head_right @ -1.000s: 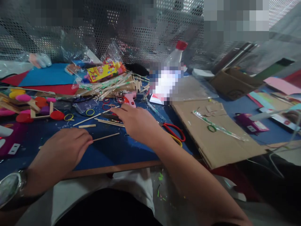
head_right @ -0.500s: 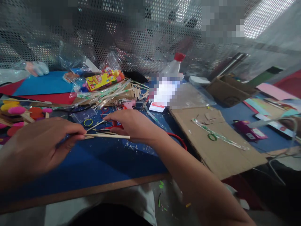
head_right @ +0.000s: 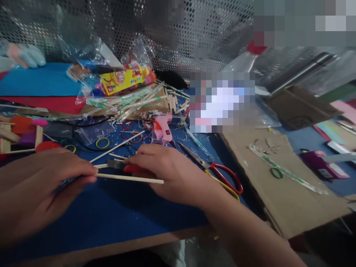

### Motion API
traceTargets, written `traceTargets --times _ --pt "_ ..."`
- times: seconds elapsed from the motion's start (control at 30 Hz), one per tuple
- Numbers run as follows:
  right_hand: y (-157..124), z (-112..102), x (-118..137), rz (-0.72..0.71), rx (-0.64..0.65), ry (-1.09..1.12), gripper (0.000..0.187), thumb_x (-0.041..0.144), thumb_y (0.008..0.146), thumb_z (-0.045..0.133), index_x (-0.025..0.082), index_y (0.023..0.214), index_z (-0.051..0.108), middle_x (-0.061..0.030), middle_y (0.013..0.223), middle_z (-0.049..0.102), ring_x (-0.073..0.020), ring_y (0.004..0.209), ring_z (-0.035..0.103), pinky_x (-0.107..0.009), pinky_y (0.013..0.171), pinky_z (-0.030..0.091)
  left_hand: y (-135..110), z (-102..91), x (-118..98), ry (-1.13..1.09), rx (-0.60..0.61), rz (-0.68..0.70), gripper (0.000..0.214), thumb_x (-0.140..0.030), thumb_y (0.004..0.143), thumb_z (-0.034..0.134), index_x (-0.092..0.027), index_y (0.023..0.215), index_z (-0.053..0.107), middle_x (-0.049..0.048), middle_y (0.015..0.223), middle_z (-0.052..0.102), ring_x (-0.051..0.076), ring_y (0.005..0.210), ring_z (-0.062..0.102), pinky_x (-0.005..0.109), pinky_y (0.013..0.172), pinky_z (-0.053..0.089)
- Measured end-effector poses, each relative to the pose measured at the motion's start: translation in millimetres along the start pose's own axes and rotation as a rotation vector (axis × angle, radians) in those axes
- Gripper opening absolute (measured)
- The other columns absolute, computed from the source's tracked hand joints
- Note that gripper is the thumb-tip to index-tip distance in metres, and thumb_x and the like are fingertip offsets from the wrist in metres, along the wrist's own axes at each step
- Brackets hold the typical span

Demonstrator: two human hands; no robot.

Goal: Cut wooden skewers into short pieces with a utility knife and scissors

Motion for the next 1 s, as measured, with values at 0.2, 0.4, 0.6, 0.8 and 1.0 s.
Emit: traceTargets --times 0.2,0.4,0.6,0.8,1.0 --pt "-12 -21 -28 0.306 -0.206 0.529 0.044 0.046 0.106 0.046 0.018 0.083 0.07 -0.0017 0.072 0.067 -0.0117 0.058 0.056 -0.023 0.052 0.043 -6 9.5 5 -0.018 0.008 -0.017 0.008 -0.028 0.101 0.056 -0.029 0.105 0.063 -0.0019 0.088 0.071 0.019 0.078 0.066 0.035 0.072 0.049" --pt "-6 4 -8 0.263 0.034 0.415 0.025 0.03 0.102 0.058 0.017 0.087 0.072 0.0036 0.066 0.063 -0.0081 0.059 0.053 -0.018 0.054 0.04 -6 18.2 4 -0.053 0.046 0.001 0.013 -0.03 0.103 0.054 -0.032 0.103 0.067 -0.0034 0.083 0.071 0.018 0.077 0.066 0.036 0.076 0.052" --pt "-4 0 1 0.173 -0.035 0.359 0.022 0.025 0.103 0.057 0.016 0.09 0.072 0.0027 0.073 0.069 -0.0074 0.064 0.059 -0.017 0.059 0.042 -9 21.4 4 -0.085 0.054 -0.025 0.025 -0.04 0.104 0.05 -0.034 0.115 0.072 -0.0008 0.087 0.074 0.018 0.082 0.071 0.034 0.081 0.058" --pt "-4 10 9 0.162 0.021 0.412 0.027 0.035 0.106 0.054 0.017 0.091 0.069 0.0023 0.075 0.067 -0.0079 0.064 0.058 -0.018 0.059 0.042 -6 26.5 -4 -0.166 0.09 0.007 0.026 -0.036 0.106 0.046 -0.028 0.108 0.071 -0.0026 0.079 0.074 0.016 0.074 0.07 0.029 0.078 0.056" --pt "-4 16 14 0.091 0.044 0.286 0.036 0.042 0.109 0.046 0.019 0.086 0.063 0.0031 0.074 0.063 -0.008 0.06 0.05 -0.021 0.058 0.037 -1 30.5 -9 -0.221 0.119 0.001 0.03 -0.036 0.109 0.039 -0.026 0.096 0.065 -0.0063 0.073 0.071 0.013 0.064 0.066 0.028 0.069 0.051"
Point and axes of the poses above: each hand's wrist, its own y-axis towards the middle knuckle, its own z-axis out of the palm, x = y × z, the point moved 9 cm from there along y, towards the middle knuckle
